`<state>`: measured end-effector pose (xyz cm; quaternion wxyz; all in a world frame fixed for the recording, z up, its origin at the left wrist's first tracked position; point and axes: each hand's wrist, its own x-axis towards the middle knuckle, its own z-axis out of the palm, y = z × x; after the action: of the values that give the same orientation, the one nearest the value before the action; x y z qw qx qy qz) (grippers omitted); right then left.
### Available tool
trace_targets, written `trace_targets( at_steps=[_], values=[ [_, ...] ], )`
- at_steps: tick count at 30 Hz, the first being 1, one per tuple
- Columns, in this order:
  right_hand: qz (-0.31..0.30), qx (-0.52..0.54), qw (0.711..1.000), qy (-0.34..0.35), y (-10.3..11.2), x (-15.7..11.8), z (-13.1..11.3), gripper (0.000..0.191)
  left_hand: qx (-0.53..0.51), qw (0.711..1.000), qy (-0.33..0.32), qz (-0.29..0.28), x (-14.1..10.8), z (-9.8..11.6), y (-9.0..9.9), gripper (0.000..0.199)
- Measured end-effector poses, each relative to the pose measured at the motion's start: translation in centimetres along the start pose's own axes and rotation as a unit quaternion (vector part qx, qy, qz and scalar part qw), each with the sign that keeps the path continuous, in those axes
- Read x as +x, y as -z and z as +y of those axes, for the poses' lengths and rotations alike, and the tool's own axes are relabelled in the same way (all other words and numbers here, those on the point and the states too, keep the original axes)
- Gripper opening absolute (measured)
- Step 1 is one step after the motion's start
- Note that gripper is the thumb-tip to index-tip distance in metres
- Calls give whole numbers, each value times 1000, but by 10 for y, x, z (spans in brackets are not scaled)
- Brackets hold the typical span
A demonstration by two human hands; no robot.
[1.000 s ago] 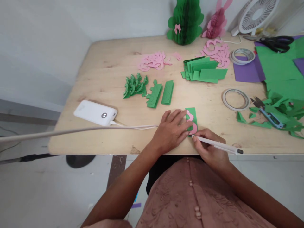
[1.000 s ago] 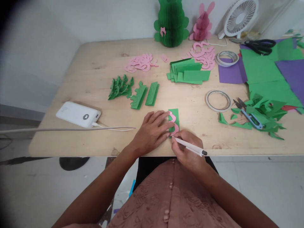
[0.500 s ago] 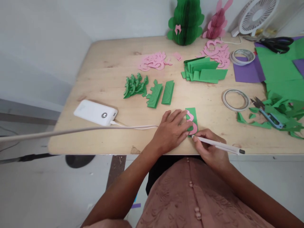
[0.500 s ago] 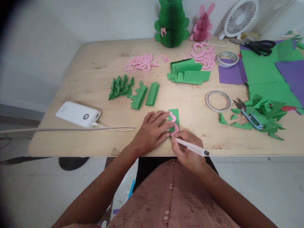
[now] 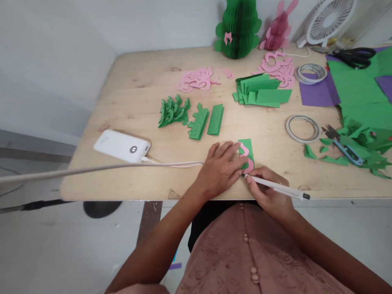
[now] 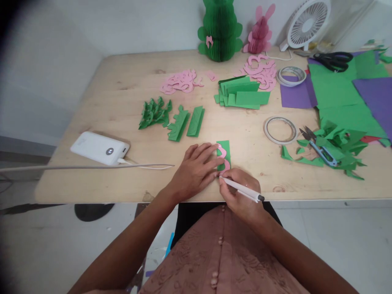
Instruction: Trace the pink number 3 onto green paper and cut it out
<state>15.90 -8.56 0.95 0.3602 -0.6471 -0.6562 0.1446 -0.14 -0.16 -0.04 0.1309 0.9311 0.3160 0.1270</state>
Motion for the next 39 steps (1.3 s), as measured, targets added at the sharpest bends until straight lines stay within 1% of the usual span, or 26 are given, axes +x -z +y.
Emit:
trace_targets(
  at_steps=[8,14,22,29,39],
  values=[
    [11,-6,1000,8,1,-2,2,6,-3,1000,-2,-4,0,0,1,29],
    [19,-7,1000,15,0,-2,3,7,-4,1000,1,0,0,1,1,29],
    [16,9,999,-34,6,-5,3,6,-5,1000,-3,-1,0,0,0,29],
    [28,-22,999,10,2,-6,4,5,-6,1000,-1,0,0,0,0,29],
    [28,-26,999,31,1,-6,5,5,-5,1000,-1,1,0,0,-1,29]
  ],
)
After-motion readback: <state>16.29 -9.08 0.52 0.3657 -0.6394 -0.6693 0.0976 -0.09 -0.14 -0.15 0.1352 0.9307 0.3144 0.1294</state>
